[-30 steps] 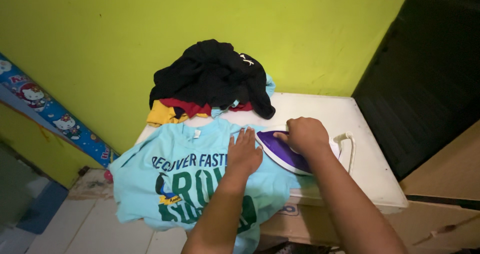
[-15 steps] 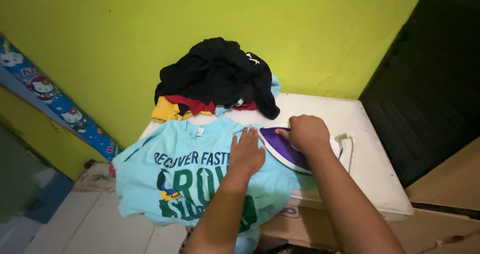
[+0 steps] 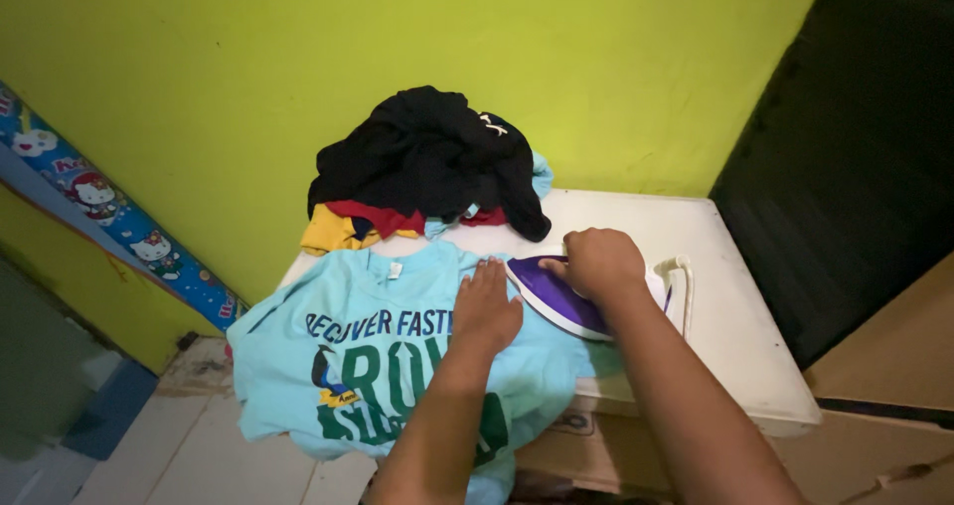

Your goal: The person irons a light blue t-shirt on a white surface. They use a purple and white iron to smooth the fabric, moving it back and forth across the shirt's body and sleeves. The person adjusts the shirt's position and flips it over to iron the other side.

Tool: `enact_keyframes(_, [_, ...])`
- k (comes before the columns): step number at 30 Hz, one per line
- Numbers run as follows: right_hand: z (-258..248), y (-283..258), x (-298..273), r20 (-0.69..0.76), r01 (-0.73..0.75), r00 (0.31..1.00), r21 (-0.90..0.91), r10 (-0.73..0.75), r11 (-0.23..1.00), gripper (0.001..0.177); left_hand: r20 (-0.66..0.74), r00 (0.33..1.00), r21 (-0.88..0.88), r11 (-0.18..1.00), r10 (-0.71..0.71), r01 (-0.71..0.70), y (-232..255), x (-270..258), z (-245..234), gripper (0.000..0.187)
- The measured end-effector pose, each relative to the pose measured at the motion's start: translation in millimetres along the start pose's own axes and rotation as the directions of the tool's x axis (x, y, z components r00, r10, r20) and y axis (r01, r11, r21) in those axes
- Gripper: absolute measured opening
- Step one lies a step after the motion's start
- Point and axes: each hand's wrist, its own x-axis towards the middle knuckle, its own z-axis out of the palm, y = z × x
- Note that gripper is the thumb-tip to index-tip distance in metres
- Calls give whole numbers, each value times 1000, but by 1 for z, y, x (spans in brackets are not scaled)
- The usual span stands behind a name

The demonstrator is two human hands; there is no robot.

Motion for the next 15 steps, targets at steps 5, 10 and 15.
enact_keyframes(5, [2,1,0,-21,-4,1000,2,4,1000,57,18,1000,24,1000,0,0,1,0,-2,71])
enact_keyframes(10, [0,-2,0,1,-47,999,-9,47,999,58,18,1000,18,1000,-10,10,2,0,-2,71])
enact_keyframes(15, [-1,0,2,31,-63,998,-1,63,998,58,27,999,22,1000,-17,17,3,-2,-5,71])
